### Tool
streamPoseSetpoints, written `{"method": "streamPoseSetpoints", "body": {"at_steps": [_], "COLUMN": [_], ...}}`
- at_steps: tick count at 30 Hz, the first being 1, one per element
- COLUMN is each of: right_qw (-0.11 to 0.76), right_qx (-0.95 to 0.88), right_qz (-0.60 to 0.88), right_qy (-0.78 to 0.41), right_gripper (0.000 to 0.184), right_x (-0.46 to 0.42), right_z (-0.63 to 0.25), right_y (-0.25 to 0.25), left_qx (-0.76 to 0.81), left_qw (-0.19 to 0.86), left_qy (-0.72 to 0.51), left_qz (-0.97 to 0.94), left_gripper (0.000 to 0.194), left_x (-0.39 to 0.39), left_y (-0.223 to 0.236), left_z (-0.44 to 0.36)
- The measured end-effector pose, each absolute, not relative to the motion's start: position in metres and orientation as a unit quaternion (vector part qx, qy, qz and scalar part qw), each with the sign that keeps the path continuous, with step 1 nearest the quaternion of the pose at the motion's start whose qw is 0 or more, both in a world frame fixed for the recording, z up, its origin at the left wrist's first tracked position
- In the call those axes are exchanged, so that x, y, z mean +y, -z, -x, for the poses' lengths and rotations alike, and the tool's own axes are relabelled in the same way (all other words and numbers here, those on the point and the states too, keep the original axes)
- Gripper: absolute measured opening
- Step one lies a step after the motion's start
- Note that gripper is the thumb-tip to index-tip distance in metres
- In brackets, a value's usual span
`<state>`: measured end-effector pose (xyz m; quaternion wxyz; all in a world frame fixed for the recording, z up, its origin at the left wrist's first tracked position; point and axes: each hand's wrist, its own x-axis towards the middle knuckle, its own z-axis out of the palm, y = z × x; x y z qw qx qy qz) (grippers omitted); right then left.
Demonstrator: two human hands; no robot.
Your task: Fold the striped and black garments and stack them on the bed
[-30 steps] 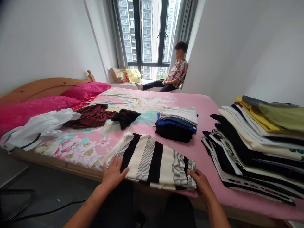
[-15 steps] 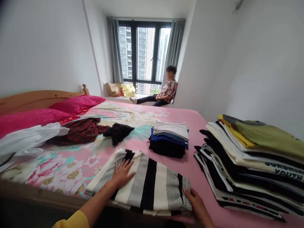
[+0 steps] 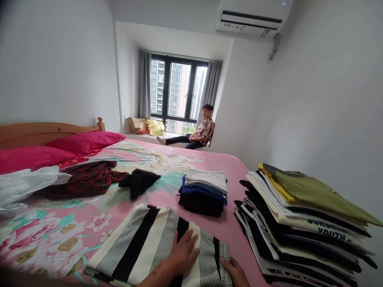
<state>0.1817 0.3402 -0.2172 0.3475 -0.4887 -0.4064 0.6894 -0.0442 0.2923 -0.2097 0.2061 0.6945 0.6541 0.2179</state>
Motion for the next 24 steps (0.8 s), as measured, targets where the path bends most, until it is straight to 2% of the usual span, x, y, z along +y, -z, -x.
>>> {"method": "streamPoseSetpoints", "body": {"at_steps": [5,10,15,20,24], "right_qw": [0.363,0.377,0.353,0.322,0.276], "right_qx": [-0.386,-0.373,-0.436,-0.486,-0.5], "right_qz": [0.387,0.378,0.391,0.428,0.447], "right_qy": [-0.754,-0.759,-0.73,-0.691,-0.689], "right_gripper": [0.058,0.065,0.068,0.072,0.087], "right_x": [0.327,0.31,0.299,0.292,0.281], "right_z": [-0.164,-0.125,-0.051,0.047,0.104], "right_y": [0.184,0.14,0.1,0.106,0.133], "left_qx": [0.656,0.568,0.483,0.284,0.259], "left_qw": [0.246,0.445,0.493,0.547,0.53], "left_qy": [-0.285,-0.551,-0.661,-0.782,-0.807], "left_qz": [-0.654,-0.419,-0.296,-0.096,-0.034], "left_gripper": [0.058,0.062,0.061,0.071,0.057], "left_x": [0.299,0.302,0.26,0.193,0.167], "left_y": [0.221,0.204,0.201,0.21,0.224], "left_z": [0.047,0.065,0.069,0.079,0.088]}}
